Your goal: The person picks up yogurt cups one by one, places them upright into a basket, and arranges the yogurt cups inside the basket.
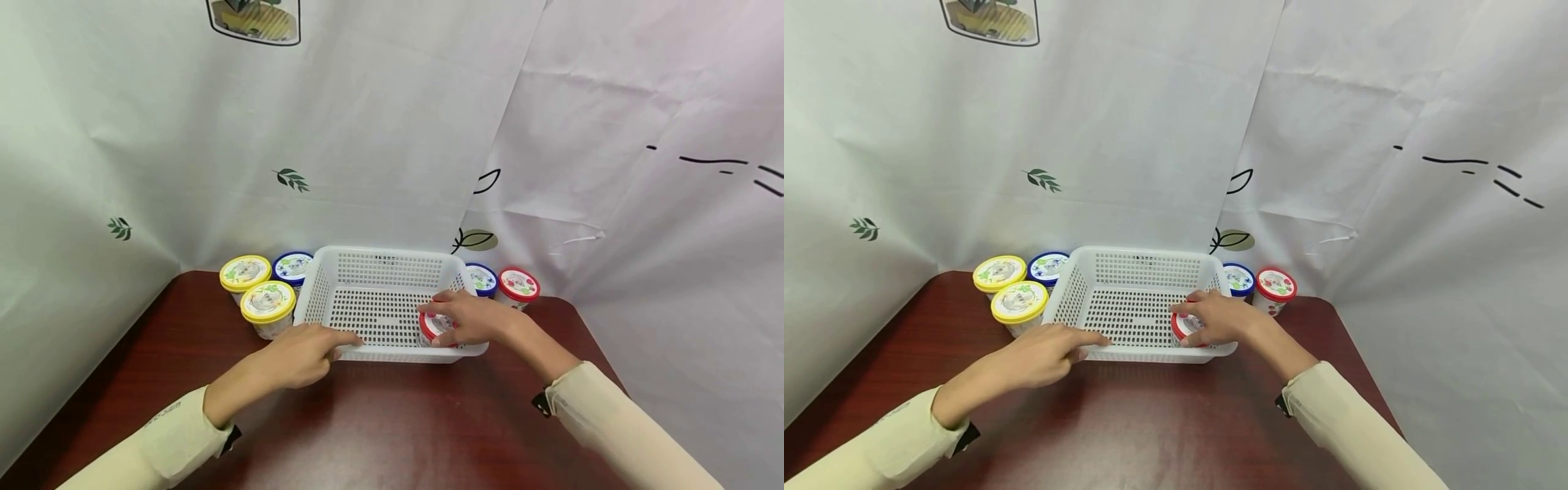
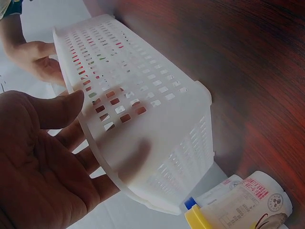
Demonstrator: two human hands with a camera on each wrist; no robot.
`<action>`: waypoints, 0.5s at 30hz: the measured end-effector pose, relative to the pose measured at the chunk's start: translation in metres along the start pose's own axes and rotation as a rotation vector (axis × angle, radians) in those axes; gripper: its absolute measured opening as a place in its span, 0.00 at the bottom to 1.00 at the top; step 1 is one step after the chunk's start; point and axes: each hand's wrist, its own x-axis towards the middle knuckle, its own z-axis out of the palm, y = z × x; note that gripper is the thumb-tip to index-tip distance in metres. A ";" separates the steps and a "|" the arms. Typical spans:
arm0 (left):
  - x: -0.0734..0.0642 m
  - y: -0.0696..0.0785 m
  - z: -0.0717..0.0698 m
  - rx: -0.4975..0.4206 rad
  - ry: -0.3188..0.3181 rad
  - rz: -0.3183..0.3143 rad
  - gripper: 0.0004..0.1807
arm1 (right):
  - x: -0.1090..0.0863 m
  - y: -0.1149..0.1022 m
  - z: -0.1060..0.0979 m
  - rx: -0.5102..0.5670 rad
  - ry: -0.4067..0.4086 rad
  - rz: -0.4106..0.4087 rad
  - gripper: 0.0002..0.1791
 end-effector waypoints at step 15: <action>0.000 -0.001 0.001 0.005 0.007 0.005 0.30 | 0.003 -0.003 -0.002 -0.003 -0.046 0.007 0.40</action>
